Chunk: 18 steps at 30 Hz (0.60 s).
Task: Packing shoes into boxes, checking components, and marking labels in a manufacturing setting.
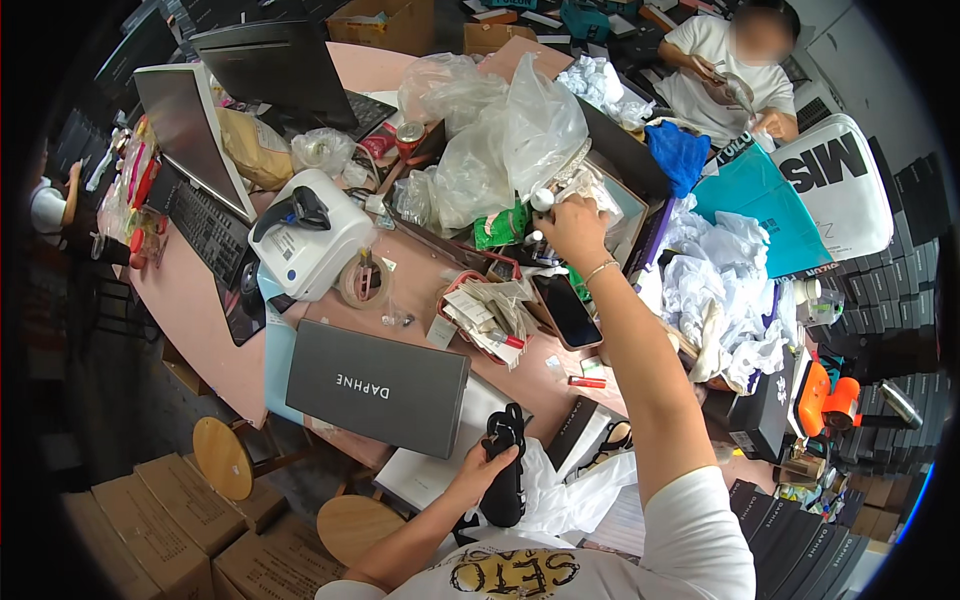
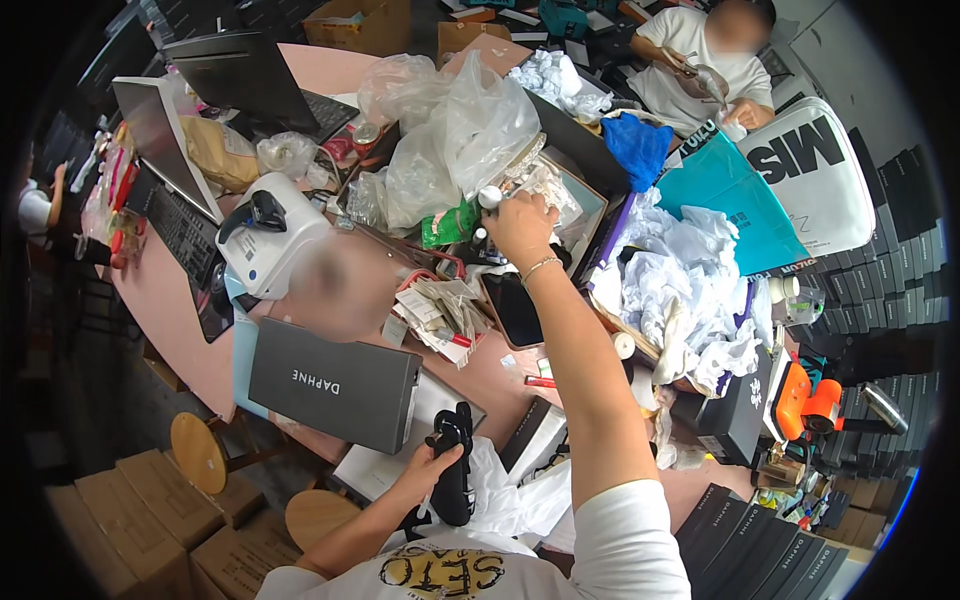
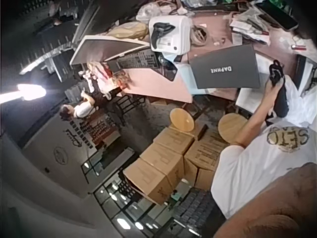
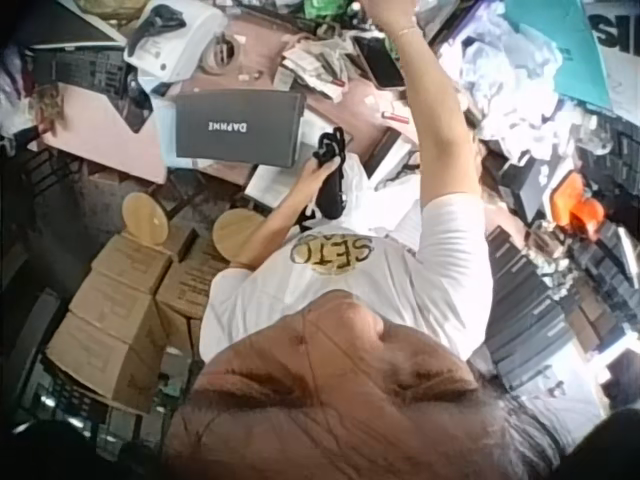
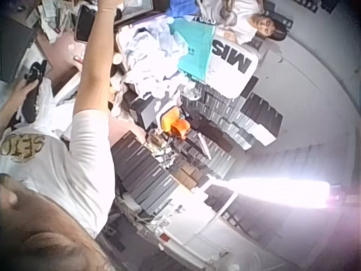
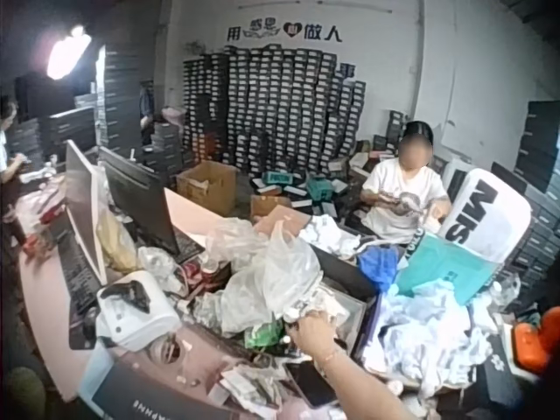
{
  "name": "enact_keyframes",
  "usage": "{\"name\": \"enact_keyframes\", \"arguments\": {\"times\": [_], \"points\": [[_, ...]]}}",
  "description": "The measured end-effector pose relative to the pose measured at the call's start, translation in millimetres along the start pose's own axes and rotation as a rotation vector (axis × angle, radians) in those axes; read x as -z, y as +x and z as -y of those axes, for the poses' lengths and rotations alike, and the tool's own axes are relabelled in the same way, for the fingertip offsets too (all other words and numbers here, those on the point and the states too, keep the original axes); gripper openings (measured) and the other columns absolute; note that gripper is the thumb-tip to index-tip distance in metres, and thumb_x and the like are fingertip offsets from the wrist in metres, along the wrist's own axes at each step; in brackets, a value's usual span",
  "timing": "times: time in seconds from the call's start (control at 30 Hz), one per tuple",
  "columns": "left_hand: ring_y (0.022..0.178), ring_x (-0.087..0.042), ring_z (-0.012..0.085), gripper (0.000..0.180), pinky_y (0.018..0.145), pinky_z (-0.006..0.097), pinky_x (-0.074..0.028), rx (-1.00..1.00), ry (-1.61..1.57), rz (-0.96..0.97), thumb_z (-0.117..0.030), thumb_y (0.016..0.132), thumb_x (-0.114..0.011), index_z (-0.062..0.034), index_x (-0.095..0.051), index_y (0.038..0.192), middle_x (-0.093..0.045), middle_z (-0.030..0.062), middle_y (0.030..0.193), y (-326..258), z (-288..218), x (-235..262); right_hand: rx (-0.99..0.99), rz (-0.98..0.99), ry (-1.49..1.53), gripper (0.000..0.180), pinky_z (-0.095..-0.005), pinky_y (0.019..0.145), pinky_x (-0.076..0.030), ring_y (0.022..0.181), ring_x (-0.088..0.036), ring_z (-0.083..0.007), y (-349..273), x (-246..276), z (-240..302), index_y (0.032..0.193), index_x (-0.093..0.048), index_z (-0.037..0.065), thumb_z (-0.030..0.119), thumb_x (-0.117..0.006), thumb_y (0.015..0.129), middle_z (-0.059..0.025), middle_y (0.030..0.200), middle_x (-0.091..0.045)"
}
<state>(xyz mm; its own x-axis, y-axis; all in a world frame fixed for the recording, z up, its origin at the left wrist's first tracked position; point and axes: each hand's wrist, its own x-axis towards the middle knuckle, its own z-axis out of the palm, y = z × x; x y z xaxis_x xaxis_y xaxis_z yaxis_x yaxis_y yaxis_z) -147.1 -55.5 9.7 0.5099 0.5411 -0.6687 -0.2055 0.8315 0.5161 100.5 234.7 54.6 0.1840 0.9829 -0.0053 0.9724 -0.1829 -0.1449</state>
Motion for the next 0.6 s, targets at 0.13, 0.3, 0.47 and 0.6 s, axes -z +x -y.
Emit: {"name": "enact_keyframes", "arguments": {"times": [0.13, 0.3, 0.47, 0.6], "points": [[0.08, -0.058, 0.0103, 0.037, 0.072, 0.026, -0.05, -0.005, -0.023, -0.017, -0.027, 0.089, -0.067, -0.0042, -0.051, 0.114, -0.059, 0.0024, 0.095, 0, 0, 3, -0.061, -0.076, 0.253, 0.024, -0.0616, 0.093, -0.034, 0.108, -0.056, -0.0295, 1, -2, -11, 0.085, -0.073, 0.011, 0.031, -0.065, 0.076, -0.0114, 0.103, -0.065], [0.078, -0.059, 0.0108, 0.037, 0.07, 0.026, -0.051, 0.012, -0.025, -0.022, -0.026, 0.088, -0.068, -0.0048, -0.051, 0.113, -0.059, 0.0031, 0.095, 2, 4, 7, -0.03, -0.213, 0.685, 0.028, -0.0337, 0.071, -0.05, 0.072, -0.065, -0.0241, 11, 42, -53, 0.084, -0.067, 0.0, 0.027, -0.067, 0.079, -0.0132, 0.076, -0.068], [0.078, -0.059, 0.0112, 0.038, 0.069, 0.027, -0.051, 0.01, -0.008, -0.013, -0.027, 0.088, -0.068, -0.0048, -0.051, 0.114, -0.06, 0.0031, 0.093, 1, -1, -1, -0.022, -0.127, 0.737, 0.027, -0.0308, 0.069, -0.049, 0.07, -0.064, -0.0174, 5, 44, -65, 0.09, -0.067, -0.002, 0.024, -0.067, 0.082, -0.0134, 0.077, -0.068], [0.078, -0.059, 0.0113, 0.038, 0.07, 0.027, -0.051, -0.003, -0.01, -0.002, -0.027, 0.088, -0.068, -0.0048, -0.051, 0.114, -0.059, 0.0032, 0.093, 1, 2, 0, 0.224, -0.073, 0.622, 0.042, -0.0382, 0.087, -0.048, 0.099, -0.063, -0.0355, -7, 19, -44, 0.109, -0.062, -0.002, 0.028, -0.069, 0.081, -0.0221, 0.097, -0.067]]}}
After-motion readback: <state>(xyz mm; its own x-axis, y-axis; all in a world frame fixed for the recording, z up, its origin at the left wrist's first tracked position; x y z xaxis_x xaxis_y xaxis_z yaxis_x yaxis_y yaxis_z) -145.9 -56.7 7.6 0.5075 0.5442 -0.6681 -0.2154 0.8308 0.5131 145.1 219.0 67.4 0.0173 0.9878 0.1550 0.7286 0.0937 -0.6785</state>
